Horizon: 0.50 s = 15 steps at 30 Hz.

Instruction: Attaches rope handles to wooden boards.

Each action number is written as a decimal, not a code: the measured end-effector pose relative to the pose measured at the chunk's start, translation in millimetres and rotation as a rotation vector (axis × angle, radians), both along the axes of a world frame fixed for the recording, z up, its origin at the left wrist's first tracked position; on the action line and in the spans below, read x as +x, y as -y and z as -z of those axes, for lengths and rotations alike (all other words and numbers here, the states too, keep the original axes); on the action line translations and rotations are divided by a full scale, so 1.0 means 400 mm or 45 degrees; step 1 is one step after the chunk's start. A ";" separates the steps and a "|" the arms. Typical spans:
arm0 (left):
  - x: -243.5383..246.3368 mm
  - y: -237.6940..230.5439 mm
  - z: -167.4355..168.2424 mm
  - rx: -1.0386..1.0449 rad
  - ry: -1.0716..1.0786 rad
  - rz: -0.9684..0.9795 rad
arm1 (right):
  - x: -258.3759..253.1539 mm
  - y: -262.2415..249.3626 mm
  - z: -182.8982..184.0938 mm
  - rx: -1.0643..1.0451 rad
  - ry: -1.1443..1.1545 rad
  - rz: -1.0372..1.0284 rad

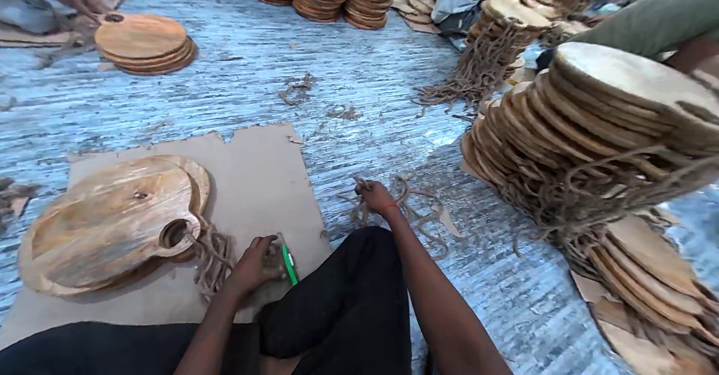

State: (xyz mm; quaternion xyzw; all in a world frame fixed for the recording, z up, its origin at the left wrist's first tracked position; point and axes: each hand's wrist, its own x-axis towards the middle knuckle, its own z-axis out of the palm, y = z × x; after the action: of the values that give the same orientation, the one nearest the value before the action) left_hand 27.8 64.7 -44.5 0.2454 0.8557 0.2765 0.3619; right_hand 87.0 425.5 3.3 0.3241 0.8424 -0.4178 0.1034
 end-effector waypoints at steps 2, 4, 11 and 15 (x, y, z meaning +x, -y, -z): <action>0.011 0.002 -0.006 -0.099 -0.034 0.094 | 0.078 -0.085 -0.008 0.111 0.003 0.156; 0.025 -0.002 -0.002 -0.238 -0.111 0.173 | 0.165 -0.156 -0.008 0.190 0.010 0.340; 0.026 -0.016 0.034 -0.269 -0.248 0.096 | 0.305 -0.266 0.017 0.183 -0.473 0.850; 0.029 -0.018 0.030 -0.254 -0.254 0.048 | 0.244 -0.241 0.030 0.295 -0.251 0.347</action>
State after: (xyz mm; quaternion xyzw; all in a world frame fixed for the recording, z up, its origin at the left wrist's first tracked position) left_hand 39.5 71.9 -56.7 0.2506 0.9060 0.1573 0.3027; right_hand 184.4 521.9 -8.9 0.4026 0.8392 -0.3579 -0.0749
